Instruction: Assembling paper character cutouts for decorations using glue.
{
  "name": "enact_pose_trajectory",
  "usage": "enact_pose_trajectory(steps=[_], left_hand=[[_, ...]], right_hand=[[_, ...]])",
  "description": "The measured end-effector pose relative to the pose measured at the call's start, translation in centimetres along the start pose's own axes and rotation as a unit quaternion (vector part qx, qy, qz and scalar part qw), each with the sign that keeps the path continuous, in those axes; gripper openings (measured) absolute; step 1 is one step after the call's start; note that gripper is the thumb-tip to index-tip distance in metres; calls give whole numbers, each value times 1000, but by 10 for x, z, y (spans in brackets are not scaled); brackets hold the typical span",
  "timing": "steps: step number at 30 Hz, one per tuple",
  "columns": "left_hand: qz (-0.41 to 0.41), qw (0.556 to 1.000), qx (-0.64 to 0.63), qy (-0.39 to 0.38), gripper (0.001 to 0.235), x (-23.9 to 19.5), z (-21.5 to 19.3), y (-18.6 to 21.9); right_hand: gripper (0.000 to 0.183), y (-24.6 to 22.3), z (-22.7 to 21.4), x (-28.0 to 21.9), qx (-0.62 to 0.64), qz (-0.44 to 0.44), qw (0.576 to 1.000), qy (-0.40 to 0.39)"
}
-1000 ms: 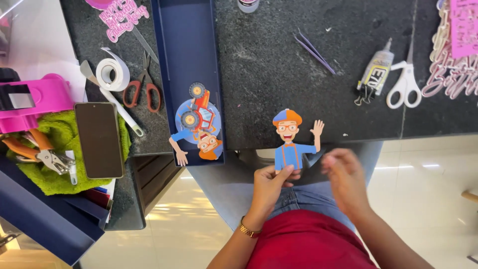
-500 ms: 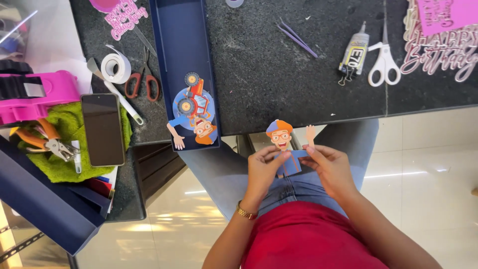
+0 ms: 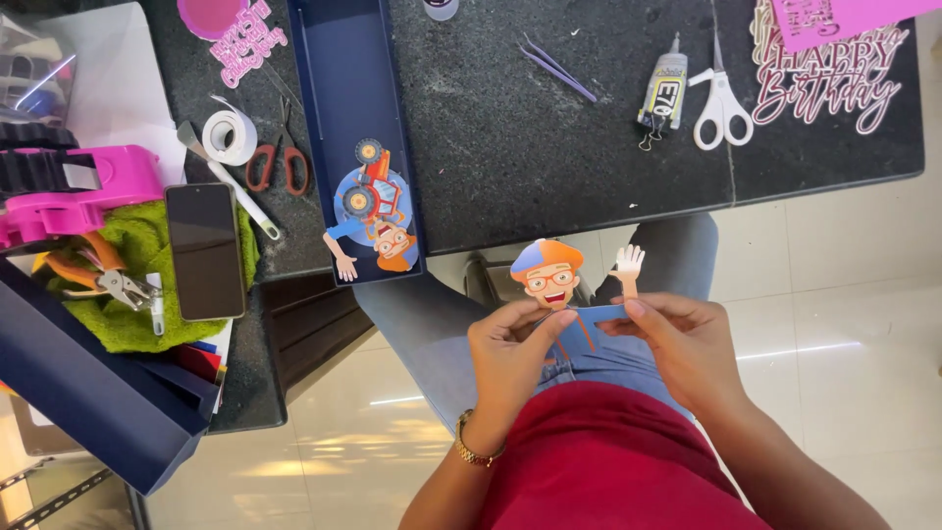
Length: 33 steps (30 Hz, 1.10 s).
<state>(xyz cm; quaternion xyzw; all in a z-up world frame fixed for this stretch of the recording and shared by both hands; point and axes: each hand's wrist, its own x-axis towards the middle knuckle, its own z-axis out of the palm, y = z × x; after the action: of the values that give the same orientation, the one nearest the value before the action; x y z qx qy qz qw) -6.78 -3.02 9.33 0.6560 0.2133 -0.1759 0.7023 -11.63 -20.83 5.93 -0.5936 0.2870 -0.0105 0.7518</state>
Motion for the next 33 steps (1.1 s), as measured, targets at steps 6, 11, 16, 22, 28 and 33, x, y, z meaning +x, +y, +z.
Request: enact_pose_trajectory(steps=[6, 11, 16, 22, 28, 33], left_hand=[[36, 999, -9, -21, 31, -11, 0, 7], [63, 998, -13, -27, 29, -13, 0, 2], [83, 996, -13, -28, 27, -14, -1, 1], [115, 992, -22, -42, 25, -14, -2, -6], [170, 981, 10, -98, 11, -25, -11, 10], [226, 966, 68, -105, 13, -30, -13, 13]], right_hand=[[12, -13, -1, -15, 1, -27, 1000, 6], [12, -15, -6, -22, -25, -31, 999, 14], [11, -21, -5, -28, -36, -33, 999, 22], [11, -28, 0, -31, -56, -61, 997, 10], [47, -43, -15, -18, 5, -91, 991, -95], [19, -61, -26, -6, 28, -73, 995, -60]])
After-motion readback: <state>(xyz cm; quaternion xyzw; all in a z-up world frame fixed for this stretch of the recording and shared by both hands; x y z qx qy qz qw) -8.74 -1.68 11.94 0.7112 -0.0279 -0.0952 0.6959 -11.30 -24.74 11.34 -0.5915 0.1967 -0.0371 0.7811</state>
